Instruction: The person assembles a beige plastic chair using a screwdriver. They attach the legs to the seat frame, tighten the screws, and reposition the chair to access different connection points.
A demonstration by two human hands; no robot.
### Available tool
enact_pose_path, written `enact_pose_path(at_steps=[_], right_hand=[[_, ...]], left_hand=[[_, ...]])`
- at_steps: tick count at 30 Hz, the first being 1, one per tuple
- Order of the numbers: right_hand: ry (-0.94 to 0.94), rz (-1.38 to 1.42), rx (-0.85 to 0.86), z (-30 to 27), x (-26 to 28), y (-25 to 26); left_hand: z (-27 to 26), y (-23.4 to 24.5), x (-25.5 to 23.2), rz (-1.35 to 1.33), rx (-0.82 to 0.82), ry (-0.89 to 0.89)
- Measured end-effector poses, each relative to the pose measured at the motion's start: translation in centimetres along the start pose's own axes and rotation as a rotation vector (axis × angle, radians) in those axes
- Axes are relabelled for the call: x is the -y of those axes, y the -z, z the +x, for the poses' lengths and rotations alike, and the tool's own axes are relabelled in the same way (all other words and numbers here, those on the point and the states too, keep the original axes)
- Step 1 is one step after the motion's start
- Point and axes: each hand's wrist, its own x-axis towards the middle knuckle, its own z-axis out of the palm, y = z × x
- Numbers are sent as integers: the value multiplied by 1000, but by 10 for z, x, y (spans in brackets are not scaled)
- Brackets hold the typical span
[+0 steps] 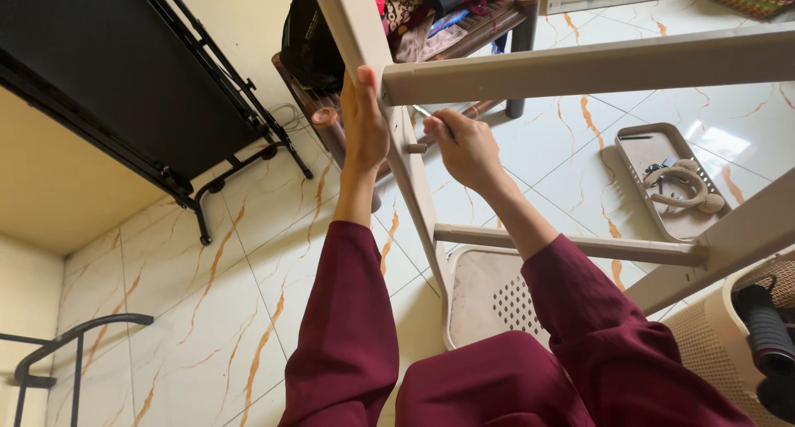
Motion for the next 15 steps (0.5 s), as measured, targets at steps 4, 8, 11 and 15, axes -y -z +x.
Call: enact_pose_path(at_steps=[4, 8, 11, 15], right_hand=[[-41, -55, 49, 3, -1, -4], [-144, -47, 86, -4, -9, -10], [28, -5, -37, -16, -22, -19], [-166, 216, -63, -36, -39, -27]], left_hand=[[3, 3, 5, -45, 33, -49], [3, -3, 13, -157, 66, -102], [1, -7, 22, -59, 19, -129], [5, -3, 33, 87, -39, -144]])
